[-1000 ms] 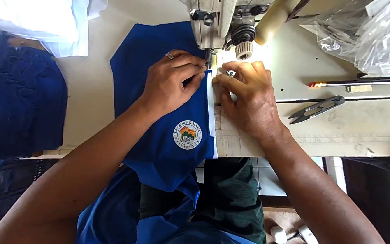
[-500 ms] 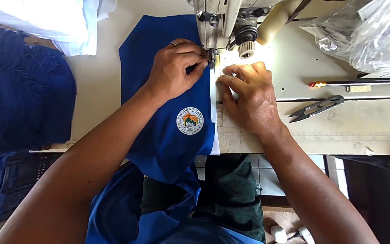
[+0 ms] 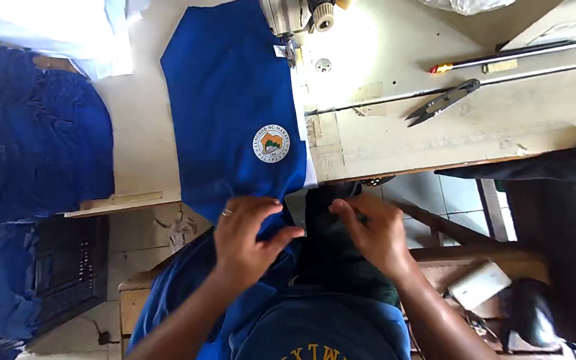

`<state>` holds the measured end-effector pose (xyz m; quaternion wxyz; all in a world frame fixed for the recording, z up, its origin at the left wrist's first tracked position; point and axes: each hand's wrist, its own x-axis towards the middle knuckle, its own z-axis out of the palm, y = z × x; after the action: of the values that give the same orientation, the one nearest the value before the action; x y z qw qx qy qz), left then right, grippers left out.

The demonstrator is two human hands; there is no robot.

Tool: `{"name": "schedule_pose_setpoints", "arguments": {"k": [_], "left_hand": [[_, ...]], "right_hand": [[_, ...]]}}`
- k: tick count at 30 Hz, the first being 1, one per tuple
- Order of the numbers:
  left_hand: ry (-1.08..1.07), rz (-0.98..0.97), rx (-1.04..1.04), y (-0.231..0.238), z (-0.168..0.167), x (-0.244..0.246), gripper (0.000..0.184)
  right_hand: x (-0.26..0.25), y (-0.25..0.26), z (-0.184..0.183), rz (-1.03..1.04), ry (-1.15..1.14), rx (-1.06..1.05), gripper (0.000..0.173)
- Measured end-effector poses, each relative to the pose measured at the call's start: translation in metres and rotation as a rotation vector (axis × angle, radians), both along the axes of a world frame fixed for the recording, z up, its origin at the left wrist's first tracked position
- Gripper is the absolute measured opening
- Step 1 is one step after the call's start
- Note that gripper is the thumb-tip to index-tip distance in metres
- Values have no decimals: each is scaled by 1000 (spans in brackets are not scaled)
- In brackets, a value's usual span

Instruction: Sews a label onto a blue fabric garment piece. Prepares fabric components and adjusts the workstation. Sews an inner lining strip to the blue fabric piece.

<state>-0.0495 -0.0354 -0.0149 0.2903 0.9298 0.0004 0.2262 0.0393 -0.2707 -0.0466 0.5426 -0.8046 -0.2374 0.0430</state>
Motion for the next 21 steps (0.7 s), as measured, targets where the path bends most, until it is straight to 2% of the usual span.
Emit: {"name": "schedule_pose_setpoints", "arguments": {"k": [2,4,6,9,13,18,21], "left_hand": [[-52,119,92,-13,-39,-9,48],[-168,204,232,-13,-66,2,38],[-264,223,305,-9,-73,11,24],[-297,211,313,-3,-66,15,10],[-220,180,215,2,-53,8,13],[-215,133,10,1,-19,5,21],[-207,118,-31,-4,-13,10,20]], "right_hand": [[-9,10,-15,-74,141,-25,30],[-11,28,-14,-135,220,45,29],[-11,45,-8,-184,253,69,29],[-7,59,-4,-239,246,43,31],[-12,64,-3,-253,205,113,26],[-18,61,1,-266,92,137,21],[-19,61,3,-265,180,239,15]]}}
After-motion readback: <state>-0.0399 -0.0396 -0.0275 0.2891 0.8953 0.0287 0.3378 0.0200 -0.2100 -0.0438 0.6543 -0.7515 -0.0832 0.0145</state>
